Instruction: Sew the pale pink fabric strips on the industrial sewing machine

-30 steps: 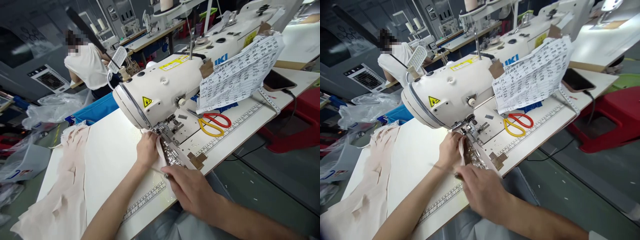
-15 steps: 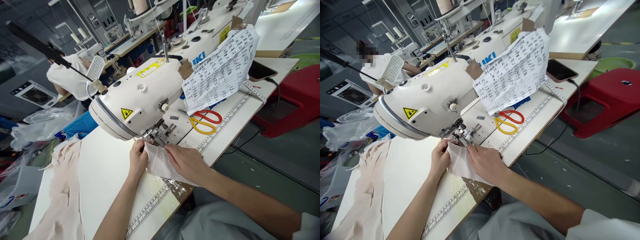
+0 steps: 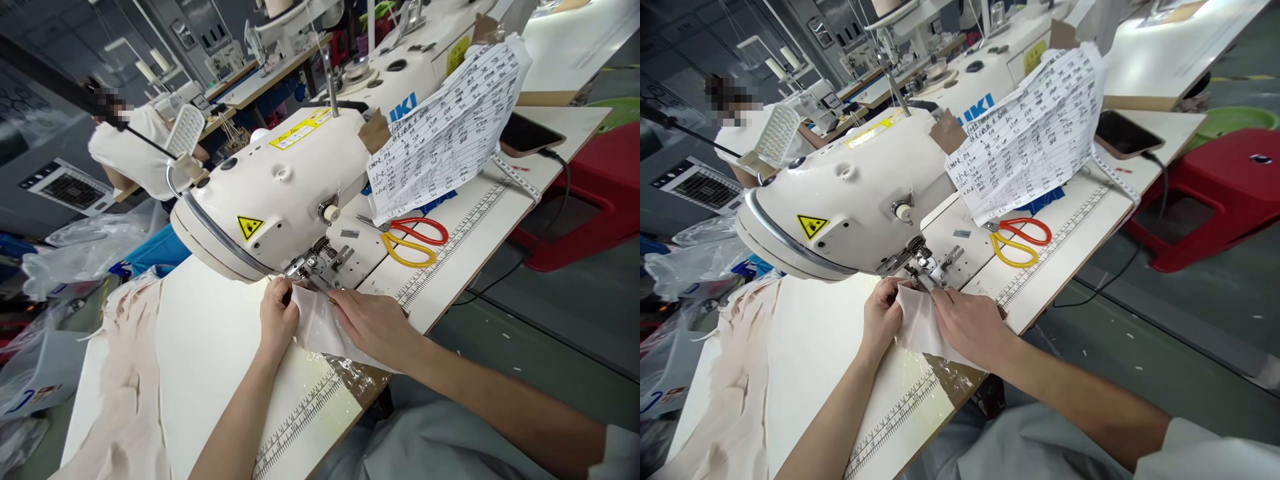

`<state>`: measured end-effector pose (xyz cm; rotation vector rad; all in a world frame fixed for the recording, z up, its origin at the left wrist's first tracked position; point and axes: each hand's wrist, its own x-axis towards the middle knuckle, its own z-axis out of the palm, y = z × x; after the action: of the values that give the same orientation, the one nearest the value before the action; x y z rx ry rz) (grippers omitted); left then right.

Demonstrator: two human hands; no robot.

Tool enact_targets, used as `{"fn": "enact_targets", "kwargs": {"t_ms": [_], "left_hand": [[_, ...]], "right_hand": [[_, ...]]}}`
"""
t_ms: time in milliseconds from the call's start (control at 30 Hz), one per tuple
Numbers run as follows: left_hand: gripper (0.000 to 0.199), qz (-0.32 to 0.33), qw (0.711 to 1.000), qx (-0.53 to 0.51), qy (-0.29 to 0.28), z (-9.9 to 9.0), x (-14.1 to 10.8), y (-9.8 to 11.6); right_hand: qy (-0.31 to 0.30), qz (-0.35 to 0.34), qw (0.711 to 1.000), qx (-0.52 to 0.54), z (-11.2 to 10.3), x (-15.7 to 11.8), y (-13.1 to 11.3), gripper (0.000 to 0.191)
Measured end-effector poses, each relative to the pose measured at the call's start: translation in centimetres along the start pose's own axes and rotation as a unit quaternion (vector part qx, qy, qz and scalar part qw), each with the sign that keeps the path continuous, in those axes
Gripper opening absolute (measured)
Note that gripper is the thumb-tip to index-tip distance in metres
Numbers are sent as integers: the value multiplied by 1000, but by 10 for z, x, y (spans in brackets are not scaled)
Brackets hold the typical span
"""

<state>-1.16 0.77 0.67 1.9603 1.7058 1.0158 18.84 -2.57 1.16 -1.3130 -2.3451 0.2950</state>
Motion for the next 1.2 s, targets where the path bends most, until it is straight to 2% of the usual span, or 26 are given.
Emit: {"fn": "enact_targets", "kwargs": {"t_ms": [100, 200, 333, 433, 633, 767, 833, 933, 1067, 1200], "left_hand": [[14, 27, 998, 59, 12, 3, 1, -2], [18, 68, 991, 111, 21, 6, 2, -5], [22, 96, 987, 129, 26, 7, 4, -10], [18, 62, 992, 107, 12, 3, 3, -10], [23, -22, 999, 26, -1, -3, 3, 0], [18, -29, 999, 29, 3, -4, 3, 2], [15, 8, 999, 44, 10, -3, 3, 0], [15, 117, 988, 96, 36, -2, 3, -6], [36, 262, 949, 169, 51, 1, 3, -9], [45, 305, 927, 218, 35, 2, 3, -7]], "right_hand": [[-11, 4, 1000, -17, 0, 1, -1, 25], [4, -6, 1000, -24, 3, 1, -1, 23], [20, -10, 999, -26, 7, 0, 0, 23], [14, -8, 1000, -20, 6, -1, 1, 24], [-29, -5, 999, -13, -1, -1, 1, 23], [-44, 1, 999, -24, 0, 1, 0, 22], [-44, 8, 999, -26, 1, 2, -1, 23], [-41, 8, 999, -29, 1, 2, -1, 23], [-35, 7, 998, -46, 2, 1, -2, 24], [-20, 5, 998, -64, 5, 3, -5, 26]]}}
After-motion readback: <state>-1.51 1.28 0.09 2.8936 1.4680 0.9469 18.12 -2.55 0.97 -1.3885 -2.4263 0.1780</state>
